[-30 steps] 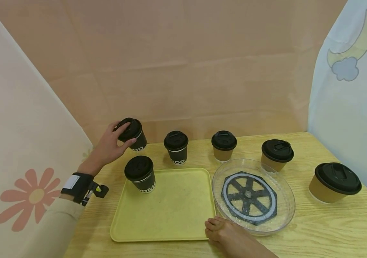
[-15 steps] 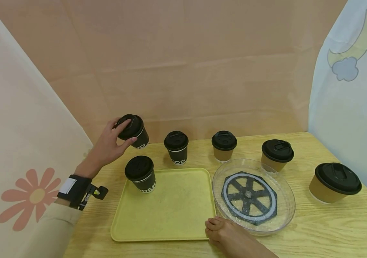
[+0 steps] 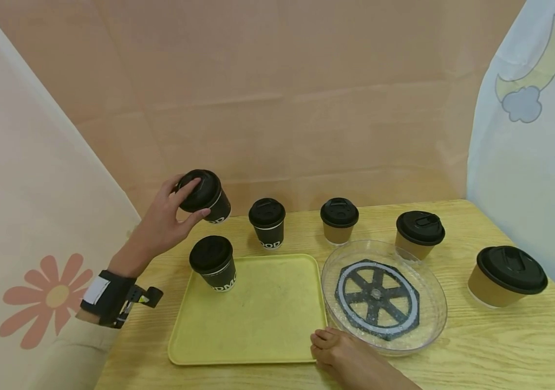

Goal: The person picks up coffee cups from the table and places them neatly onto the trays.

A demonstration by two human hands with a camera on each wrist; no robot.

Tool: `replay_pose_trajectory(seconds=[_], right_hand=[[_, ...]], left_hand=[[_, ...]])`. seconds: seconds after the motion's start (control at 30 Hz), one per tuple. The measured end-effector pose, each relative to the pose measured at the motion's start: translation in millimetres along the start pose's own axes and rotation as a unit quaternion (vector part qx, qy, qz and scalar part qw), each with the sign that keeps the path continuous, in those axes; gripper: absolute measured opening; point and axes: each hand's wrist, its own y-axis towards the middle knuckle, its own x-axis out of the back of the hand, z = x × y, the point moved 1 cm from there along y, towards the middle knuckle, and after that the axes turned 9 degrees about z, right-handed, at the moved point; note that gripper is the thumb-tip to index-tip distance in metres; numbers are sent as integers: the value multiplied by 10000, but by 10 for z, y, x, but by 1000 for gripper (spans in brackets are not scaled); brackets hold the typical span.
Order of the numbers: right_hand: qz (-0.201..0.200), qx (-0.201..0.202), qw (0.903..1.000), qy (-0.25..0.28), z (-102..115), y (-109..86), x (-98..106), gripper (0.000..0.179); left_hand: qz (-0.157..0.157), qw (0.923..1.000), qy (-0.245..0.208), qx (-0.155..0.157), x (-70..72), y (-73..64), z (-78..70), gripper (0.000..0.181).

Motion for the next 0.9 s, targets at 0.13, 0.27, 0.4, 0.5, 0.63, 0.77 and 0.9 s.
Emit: replay_pose_trajectory(seconds=[0.13,0.27,0.4,0.5,0.63,0.77,0.9], right_hand=[[3,-7,10000,-11,-5,-3,-4,21],[4,-29,10000,-31,-7,-9,-10,22],[26,-15,10000,-47,-13,-24,-18,22],[34,3,10000,-70,-16,-26,-22,21],[37,34,10000,-26,-21,-18,-23,20],[44,37,10000,5,-19,-13,-19,20],[63,26,10000,-22,-16,-16,-17,21]], left_hand=[[-127,9998,55,-154,25,-8,-86,70],[-247,9990,110,-360,43,-12,-181,70],[-307,9982,96,-515,64,-29,-283,70],[-322,9977,83,-591,72,-43,-342,70],[-269,9978,95,-602,86,-59,-409,71],[-182,9979,191,-599,102,-75,-471,74],[-198,9969,230,-727,111,-95,-527,73]])
